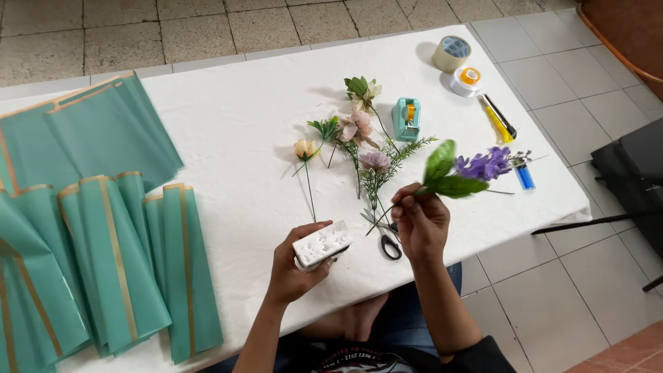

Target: The person disassembles a small artificial flower bouquet, separates the stems and individual flowers, and begins reassembling them into a floral foam block. They use a utility knife and scissors to cut stems and remove wire, then insert flowers into the foam.

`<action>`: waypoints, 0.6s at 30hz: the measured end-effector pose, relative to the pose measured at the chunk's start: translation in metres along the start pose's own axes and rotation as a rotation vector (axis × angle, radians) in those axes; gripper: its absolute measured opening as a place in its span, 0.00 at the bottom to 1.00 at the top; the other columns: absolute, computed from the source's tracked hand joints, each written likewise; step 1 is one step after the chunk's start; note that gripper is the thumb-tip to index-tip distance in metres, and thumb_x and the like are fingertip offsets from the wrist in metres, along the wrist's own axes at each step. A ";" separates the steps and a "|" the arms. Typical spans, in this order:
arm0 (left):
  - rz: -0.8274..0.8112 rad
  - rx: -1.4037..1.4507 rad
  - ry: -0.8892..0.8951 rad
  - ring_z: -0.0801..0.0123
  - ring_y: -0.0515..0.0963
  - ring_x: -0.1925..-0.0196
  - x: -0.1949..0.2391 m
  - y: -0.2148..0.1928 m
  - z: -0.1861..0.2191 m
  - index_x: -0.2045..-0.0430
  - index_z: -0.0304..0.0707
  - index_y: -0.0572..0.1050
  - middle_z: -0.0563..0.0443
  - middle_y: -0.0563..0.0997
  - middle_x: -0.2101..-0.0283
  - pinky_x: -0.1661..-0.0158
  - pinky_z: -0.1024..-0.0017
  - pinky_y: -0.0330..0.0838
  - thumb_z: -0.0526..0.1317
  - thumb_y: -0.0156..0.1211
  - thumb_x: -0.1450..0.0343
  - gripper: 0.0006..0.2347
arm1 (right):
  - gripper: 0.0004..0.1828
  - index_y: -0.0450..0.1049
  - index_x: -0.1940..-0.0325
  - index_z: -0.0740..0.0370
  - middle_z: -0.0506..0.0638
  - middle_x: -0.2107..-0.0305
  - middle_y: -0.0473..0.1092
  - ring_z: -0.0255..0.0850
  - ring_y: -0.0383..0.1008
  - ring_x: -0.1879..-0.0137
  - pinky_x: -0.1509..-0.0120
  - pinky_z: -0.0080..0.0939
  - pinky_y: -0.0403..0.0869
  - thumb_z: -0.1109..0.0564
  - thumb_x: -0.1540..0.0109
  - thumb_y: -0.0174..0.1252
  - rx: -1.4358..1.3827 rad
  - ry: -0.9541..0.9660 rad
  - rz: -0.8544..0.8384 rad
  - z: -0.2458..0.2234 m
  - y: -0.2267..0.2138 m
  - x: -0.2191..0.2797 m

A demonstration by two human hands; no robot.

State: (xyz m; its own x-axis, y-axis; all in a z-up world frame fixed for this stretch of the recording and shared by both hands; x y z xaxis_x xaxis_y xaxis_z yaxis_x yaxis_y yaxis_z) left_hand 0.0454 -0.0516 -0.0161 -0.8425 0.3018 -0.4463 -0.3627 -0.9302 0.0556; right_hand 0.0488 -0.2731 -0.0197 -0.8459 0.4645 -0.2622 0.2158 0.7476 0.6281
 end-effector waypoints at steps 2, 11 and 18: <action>0.059 -0.002 -0.035 0.55 0.76 0.51 -0.004 -0.004 -0.004 0.57 0.31 0.67 0.39 0.78 0.56 0.51 0.62 0.66 0.25 0.66 0.48 0.25 | 0.03 0.66 0.68 0.80 0.68 0.76 0.65 0.45 0.71 0.78 0.76 0.36 0.69 0.73 0.45 0.49 0.041 -0.046 -0.233 0.000 0.015 0.003; 0.079 0.021 -0.044 0.59 0.80 0.58 -0.010 -0.001 0.005 0.68 0.31 0.74 0.39 0.81 0.63 0.60 0.66 0.72 0.30 0.73 0.49 0.18 | 0.03 0.68 0.67 0.77 0.65 0.74 0.68 0.45 0.72 0.73 0.68 0.41 0.74 0.71 0.44 0.52 0.313 -0.217 -0.492 -0.016 0.066 0.000; 0.042 0.080 -0.084 0.62 0.79 0.57 -0.009 -0.007 0.003 0.67 0.32 0.76 0.40 0.81 0.62 0.59 0.67 0.71 0.29 0.72 0.49 0.18 | 0.03 0.70 0.68 0.77 0.63 0.76 0.68 0.45 0.73 0.75 0.67 0.41 0.74 0.71 0.45 0.53 0.432 -0.269 -0.625 -0.014 0.069 0.002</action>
State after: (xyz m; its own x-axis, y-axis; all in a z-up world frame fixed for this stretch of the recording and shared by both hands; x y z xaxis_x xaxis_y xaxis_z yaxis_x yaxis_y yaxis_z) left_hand 0.0541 -0.0471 -0.0101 -0.8866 0.2828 -0.3661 -0.3545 -0.9237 0.1450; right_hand 0.0554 -0.2272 0.0337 -0.7380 -0.0433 -0.6734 -0.0425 0.9989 -0.0176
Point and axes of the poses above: each hand's wrist, its own x-axis away from the middle knuckle, its own y-axis out of the palm, z = x × y, the point moved 1 cm from there along -x, towards the middle knuckle
